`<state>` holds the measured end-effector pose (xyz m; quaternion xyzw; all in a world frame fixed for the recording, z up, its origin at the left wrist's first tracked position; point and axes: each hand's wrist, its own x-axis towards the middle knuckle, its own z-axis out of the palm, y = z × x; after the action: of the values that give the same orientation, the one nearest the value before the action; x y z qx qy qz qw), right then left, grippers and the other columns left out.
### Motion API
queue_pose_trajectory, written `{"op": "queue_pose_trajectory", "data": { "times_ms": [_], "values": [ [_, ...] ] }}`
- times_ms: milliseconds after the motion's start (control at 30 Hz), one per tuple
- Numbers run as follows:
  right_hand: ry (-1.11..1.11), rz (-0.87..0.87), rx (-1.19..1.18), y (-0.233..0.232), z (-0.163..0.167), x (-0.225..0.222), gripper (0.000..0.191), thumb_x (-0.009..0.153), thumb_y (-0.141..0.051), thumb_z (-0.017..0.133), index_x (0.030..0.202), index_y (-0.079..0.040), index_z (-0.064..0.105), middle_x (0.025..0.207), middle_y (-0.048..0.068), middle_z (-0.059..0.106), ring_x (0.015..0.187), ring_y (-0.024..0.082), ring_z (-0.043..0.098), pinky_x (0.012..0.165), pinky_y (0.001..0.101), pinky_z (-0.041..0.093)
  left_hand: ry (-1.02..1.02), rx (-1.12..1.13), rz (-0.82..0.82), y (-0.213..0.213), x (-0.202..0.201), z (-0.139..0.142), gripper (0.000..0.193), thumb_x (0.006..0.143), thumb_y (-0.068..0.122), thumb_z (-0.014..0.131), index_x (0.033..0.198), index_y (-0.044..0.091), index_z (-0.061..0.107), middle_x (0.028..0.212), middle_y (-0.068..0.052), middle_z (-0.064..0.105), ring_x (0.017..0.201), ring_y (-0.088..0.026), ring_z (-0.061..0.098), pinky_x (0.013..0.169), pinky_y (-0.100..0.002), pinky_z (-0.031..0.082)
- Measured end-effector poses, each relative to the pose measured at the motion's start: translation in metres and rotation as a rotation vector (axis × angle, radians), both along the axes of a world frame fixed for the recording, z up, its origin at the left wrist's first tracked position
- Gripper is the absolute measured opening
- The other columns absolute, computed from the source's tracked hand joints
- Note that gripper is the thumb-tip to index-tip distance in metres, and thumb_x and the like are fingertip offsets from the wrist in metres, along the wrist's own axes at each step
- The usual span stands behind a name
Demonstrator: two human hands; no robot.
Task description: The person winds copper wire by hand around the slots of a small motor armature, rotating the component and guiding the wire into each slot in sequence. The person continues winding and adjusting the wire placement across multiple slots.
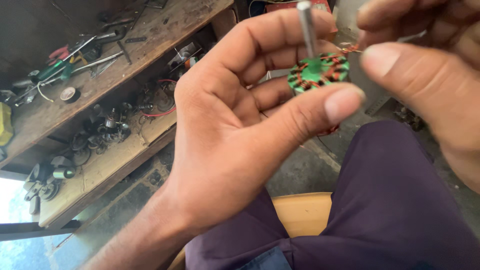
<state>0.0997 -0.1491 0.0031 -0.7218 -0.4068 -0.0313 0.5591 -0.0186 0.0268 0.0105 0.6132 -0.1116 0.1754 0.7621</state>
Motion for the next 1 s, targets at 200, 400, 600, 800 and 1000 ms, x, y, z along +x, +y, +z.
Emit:
{"op": "queue_pose_trajectory", "data": {
  "times_ms": [200,400,600,800,1000],
  "values": [
    [-0.04,0.051,-0.067,0.006,0.013,-0.006,0.027,0.096,-0.015,0.055,0.12,-0.003,0.058,0.112,0.009,0.07,0.106,0.013,0.07,0.1,0.0276,0.057,0.11,-0.119,-0.052,0.01,0.005,-0.001,0.041,0.11,0.012,0.075,0.14,-0.008,0.058,0.122,-0.013,0.07,0.116,-0.018,0.064,0.11,-0.035,0.059],
    [0.081,-0.041,-0.162,0.009,0.015,-0.002,0.029,0.103,-0.017,0.064,0.13,-0.007,0.067,0.096,0.012,0.071,0.077,0.013,0.069,0.071,0.0253,0.059,0.096,-0.098,-0.059,0.01,0.005,-0.01,0.038,0.113,0.018,0.074,0.139,-0.006,0.061,0.121,-0.011,0.069,0.114,-0.015,0.064,0.113,-0.035,0.053],
    [-0.074,-0.09,-0.162,0.002,0.006,0.001,0.019,0.102,-0.014,0.065,0.117,-0.003,0.065,0.101,0.008,0.074,0.086,0.01,0.069,0.077,0.0225,0.057,0.214,-0.27,-0.13,0.011,0.007,-0.007,0.039,0.109,0.022,0.07,0.138,-0.001,0.06,0.119,-0.004,0.067,0.109,-0.011,0.061,0.1,-0.035,0.051],
    [-0.091,-0.109,-0.114,0.004,0.007,0.002,0.016,0.104,-0.017,0.063,0.113,-0.003,0.061,0.097,0.007,0.07,0.091,0.009,0.07,0.081,0.0222,0.058,0.313,-0.321,-0.177,0.007,0.01,0.002,0.04,0.108,0.026,0.066,0.137,0.0,0.057,0.12,-0.007,0.068,0.106,-0.016,0.069,0.09,-0.038,0.063],
    [-0.113,-0.147,-0.145,0.001,0.006,0.0,0.018,0.107,-0.021,0.063,0.112,-0.004,0.064,0.089,0.006,0.068,0.081,0.01,0.067,0.076,0.0238,0.057,0.351,-0.285,-0.126,0.005,0.008,0.006,0.044,0.102,0.019,0.071,0.139,-0.001,0.056,0.119,-0.011,0.068,0.103,-0.016,0.07,0.082,-0.035,0.065]
  ]
}}
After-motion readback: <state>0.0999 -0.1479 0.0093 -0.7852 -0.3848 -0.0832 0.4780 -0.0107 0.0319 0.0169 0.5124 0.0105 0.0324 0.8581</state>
